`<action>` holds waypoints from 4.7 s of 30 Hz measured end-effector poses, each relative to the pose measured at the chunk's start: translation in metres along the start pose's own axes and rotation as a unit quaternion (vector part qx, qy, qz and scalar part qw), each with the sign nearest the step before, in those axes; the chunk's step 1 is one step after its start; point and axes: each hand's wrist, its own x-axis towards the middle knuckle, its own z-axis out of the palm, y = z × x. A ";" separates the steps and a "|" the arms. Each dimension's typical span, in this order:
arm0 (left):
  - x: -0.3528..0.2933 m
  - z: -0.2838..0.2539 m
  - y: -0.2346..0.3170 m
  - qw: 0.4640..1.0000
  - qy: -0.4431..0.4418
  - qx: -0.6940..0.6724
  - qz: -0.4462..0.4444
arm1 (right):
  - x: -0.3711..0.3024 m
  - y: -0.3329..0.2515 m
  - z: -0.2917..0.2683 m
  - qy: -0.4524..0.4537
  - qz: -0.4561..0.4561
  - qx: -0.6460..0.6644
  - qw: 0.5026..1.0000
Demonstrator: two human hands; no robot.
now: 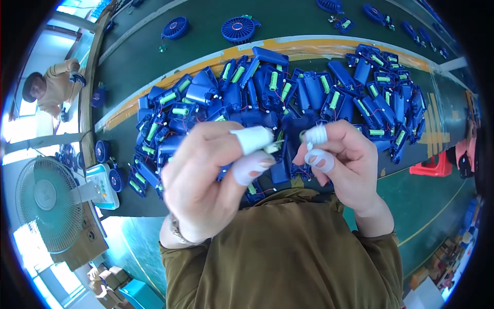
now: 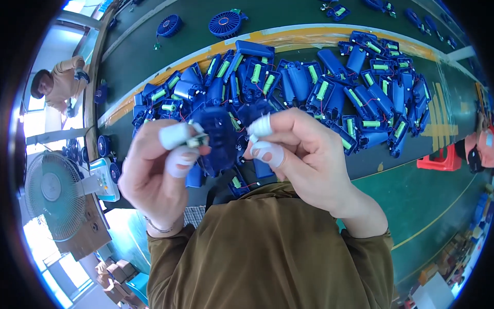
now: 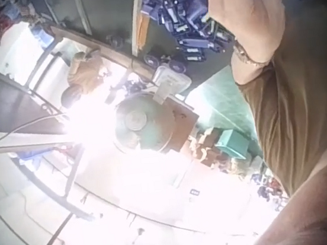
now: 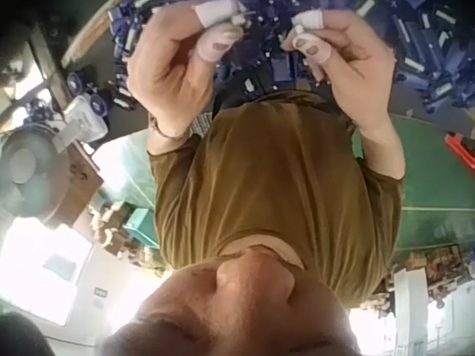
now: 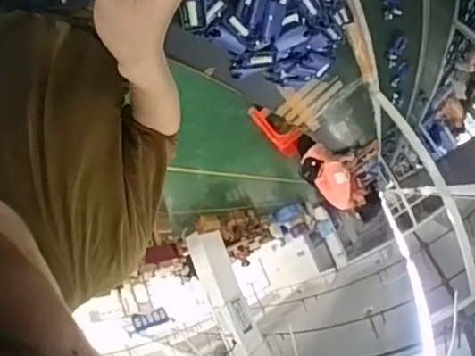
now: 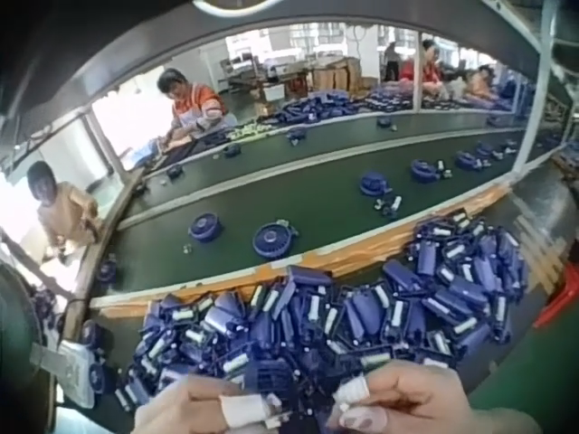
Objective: The person assembles a handheld fan by hand, inserting a battery and other internal components into a plastic casing.
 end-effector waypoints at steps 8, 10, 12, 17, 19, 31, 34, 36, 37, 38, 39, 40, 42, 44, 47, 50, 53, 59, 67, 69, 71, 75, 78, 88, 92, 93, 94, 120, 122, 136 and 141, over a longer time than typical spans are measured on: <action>0.000 0.037 -0.006 0.998 -0.014 -0.043 -0.031 | 0.000 0.005 -0.002 0.007 -0.172 -0.198 0.965; 0.001 0.040 -0.008 0.997 -0.009 -0.058 -0.041 | 0.002 0.002 -0.003 0.009 -0.184 -0.216 0.959; 0.003 0.040 -0.011 0.998 -0.019 -0.051 -0.001 | 0.004 0.000 -0.004 0.012 -0.196 -0.234 0.952; 0.003 0.043 -0.010 0.998 -0.036 -0.038 0.023 | 0.002 0.007 -0.012 -0.037 -0.133 -0.162 0.977; 0.005 0.041 -0.011 0.997 -0.058 -0.030 0.028 | 0.000 0.003 -0.015 -0.047 -0.050 -0.073 0.995; 0.001 0.025 -0.016 0.988 -0.135 -0.080 0.002 | 0.002 0.019 -0.012 -0.125 0.115 0.154 0.973; 0.004 0.022 -0.014 0.983 -0.167 -0.069 -0.025 | 0.006 0.022 -0.018 -0.140 0.139 0.167 0.966; 0.028 0.025 -0.019 0.979 -0.187 -0.073 -0.021 | 0.012 0.022 -0.022 -0.138 0.126 0.170 0.967; 0.044 0.030 -0.024 0.978 -0.198 -0.057 -0.022 | 0.017 0.021 -0.025 -0.090 0.091 0.140 0.982; 0.062 0.034 -0.028 0.978 -0.206 -0.036 -0.024 | 0.025 0.016 -0.030 -0.046 0.053 0.112 0.991; 0.085 0.038 -0.036 0.974 -0.219 -0.056 -0.021 | 0.037 0.009 -0.037 -0.019 0.042 0.114 0.992; 0.119 0.042 -0.043 0.961 -0.264 -0.079 -0.012 | 0.049 0.003 -0.051 0.022 0.031 0.075 0.997; 0.177 0.072 -0.072 0.961 -0.208 -0.162 -0.081 | 0.081 -0.007 -0.085 0.107 0.003 0.010 0.994; 0.267 0.108 -0.147 0.979 -0.173 -0.053 -0.098 | 0.121 -0.018 -0.120 0.188 -0.065 -0.017 0.980; 0.350 0.152 -0.280 0.961 -0.111 0.165 -0.191 | 0.203 -0.015 -0.156 0.190 -0.154 -0.156 0.957; 0.403 0.208 -0.349 0.940 -0.106 0.228 -0.228 | 0.301 0.023 -0.202 0.169 -0.234 -0.398 0.871; 0.441 0.272 -0.373 0.927 -0.154 0.233 -0.251 | 0.361 0.083 -0.260 0.149 -0.254 -0.527 0.798; 0.384 0.283 -0.404 0.929 -0.069 0.231 -0.282 | 0.253 0.121 -0.192 0.143 -0.077 -0.304 0.939; 0.313 0.150 -0.288 0.965 -0.028 -0.222 -0.136 | 0.047 0.160 -0.112 0.119 0.157 -0.260 0.945; 0.293 0.140 -0.229 0.957 -0.014 -0.265 -0.118 | 0.050 0.157 -0.091 0.117 0.132 -0.324 0.929; 0.270 0.104 -0.159 0.950 0.019 -0.293 -0.103 | 0.061 0.169 -0.080 0.089 0.089 -0.360 0.924; 0.200 0.035 -0.068 0.951 0.101 -0.269 -0.114 | 0.053 0.174 -0.089 0.099 0.151 -0.222 0.958; 0.123 0.008 -0.041 0.982 0.081 -0.141 -0.098 | 0.032 0.137 -0.080 0.155 0.169 -0.038 0.973; -0.011 0.028 0.007 0.996 -0.045 -0.007 -0.071 | -0.027 -0.020 0.006 0.033 0.001 -0.111 0.993; -0.012 0.027 0.015 0.998 -0.049 0.004 -0.039 | -0.031 -0.024 0.016 0.034 0.018 -0.101 0.994; -0.013 0.027 0.016 0.998 -0.053 0.009 -0.027 | -0.032 -0.023 0.016 0.030 -0.001 -0.124 0.992; -0.014 0.027 0.017 0.998 -0.055 0.009 -0.025 | -0.033 -0.022 0.016 0.032 -0.002 -0.123 0.992; -0.007 0.018 0.009 0.992 -0.120 -0.036 0.005 | -0.024 -0.010 0.007 -0.034 0.016 0.043 0.998; -0.007 0.021 0.008 0.992 -0.123 -0.033 0.005 | -0.025 -0.005 0.010 -0.018 0.018 0.069 0.997; 0.040 0.034 0.002 0.974 -0.219 -0.054 -0.017 | 0.008 -0.001 -0.036 -0.108 0.117 0.098 0.982; 0.158 0.067 -0.032 0.990 -0.125 0.021 -0.063 | 0.107 -0.020 -0.116 0.054 0.002 -0.025 0.998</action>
